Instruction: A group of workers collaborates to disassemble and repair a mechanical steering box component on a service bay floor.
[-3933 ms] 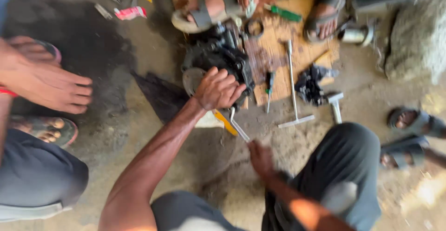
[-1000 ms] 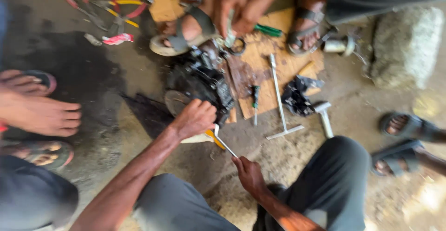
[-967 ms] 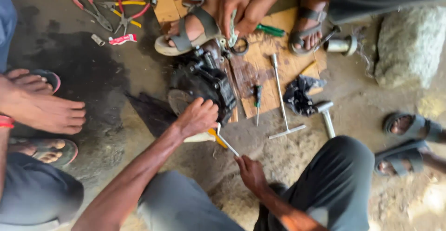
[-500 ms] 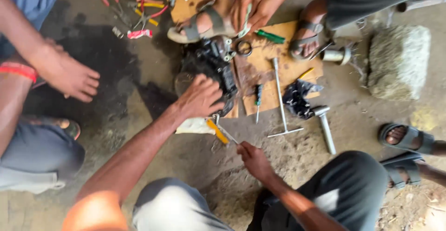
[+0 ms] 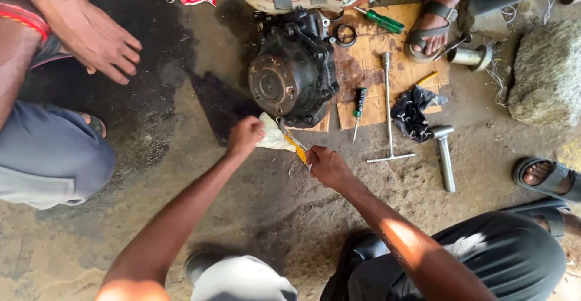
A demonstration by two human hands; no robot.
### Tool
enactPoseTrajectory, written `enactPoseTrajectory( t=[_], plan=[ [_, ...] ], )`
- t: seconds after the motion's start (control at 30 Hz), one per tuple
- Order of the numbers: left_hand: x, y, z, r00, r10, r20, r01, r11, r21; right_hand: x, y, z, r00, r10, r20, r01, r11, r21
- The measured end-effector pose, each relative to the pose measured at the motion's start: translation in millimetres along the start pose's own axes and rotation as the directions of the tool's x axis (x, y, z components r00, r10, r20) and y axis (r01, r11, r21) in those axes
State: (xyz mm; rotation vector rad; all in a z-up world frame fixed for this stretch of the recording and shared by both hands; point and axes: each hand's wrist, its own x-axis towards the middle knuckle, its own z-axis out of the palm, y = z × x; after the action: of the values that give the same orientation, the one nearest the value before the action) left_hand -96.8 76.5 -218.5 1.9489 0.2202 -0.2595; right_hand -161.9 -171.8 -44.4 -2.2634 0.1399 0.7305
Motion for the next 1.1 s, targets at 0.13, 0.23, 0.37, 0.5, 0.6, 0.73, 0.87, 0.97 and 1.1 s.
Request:
enactPoseTrajectory(
  t=[0.13, 0.23, 0.37, 0.5, 0.6, 0.73, 0.87, 0.97, 1.1],
  plan=[
    [1, 19, 22, 0.961, -0.137, 0.239, 0.180, 0.969, -0.168, -2, 3, 13, 0.966, 0.230, 0.116, -0.239, 0.968, 0.070],
    [2, 21, 22, 0.961, -0.049, 0.273, 0.102, 0.978, -0.183, -5, 41, 56, 0.986, 0.162, -0.030, -0.162, 0.987, 0.015],
    [3, 40, 9, 0.945, 0.006, 0.328, 0.043, 0.989, -0.141, 3, 65, 77, 0.973, -0.024, -0.230, 0.009, 0.998, -0.065],
    [13, 54, -2, 0.933, -0.086, 0.349, 0.121, 0.989, -0.081, -6, 26, 50, 0.987, 0.149, -0.052, -0.140, 0.980, 0.142],
    [25, 66, -16, 0.918, -0.101, 0.382, 0.069, 0.993, 0.097, 1, 39, 62, 0.969, 0.246, 0.010, -0.246, 0.965, 0.094],
    [31, 90, -32, 0.913, -0.054, 0.403, -0.108, 0.923, 0.369, 2, 53, 80, 0.981, 0.170, -0.094, -0.172, 0.985, -0.012],
    [36, 106, -39, 0.915, 0.041, 0.402, -0.265, 0.812, 0.520, -3, 61, 86, 0.966, 0.130, -0.224, -0.132, 0.991, 0.006],
    [43, 95, -38, 0.913, 0.051, 0.404, -0.287, 0.784, 0.550, -4, 59, 92, 0.968, 0.159, -0.193, -0.154, 0.987, 0.040],
    [45, 100, -41, 0.908, 0.063, 0.415, -0.310, 0.768, 0.561, -2, 49, 97, 0.966, 0.177, -0.187, -0.163, 0.982, 0.092]
  ],
)
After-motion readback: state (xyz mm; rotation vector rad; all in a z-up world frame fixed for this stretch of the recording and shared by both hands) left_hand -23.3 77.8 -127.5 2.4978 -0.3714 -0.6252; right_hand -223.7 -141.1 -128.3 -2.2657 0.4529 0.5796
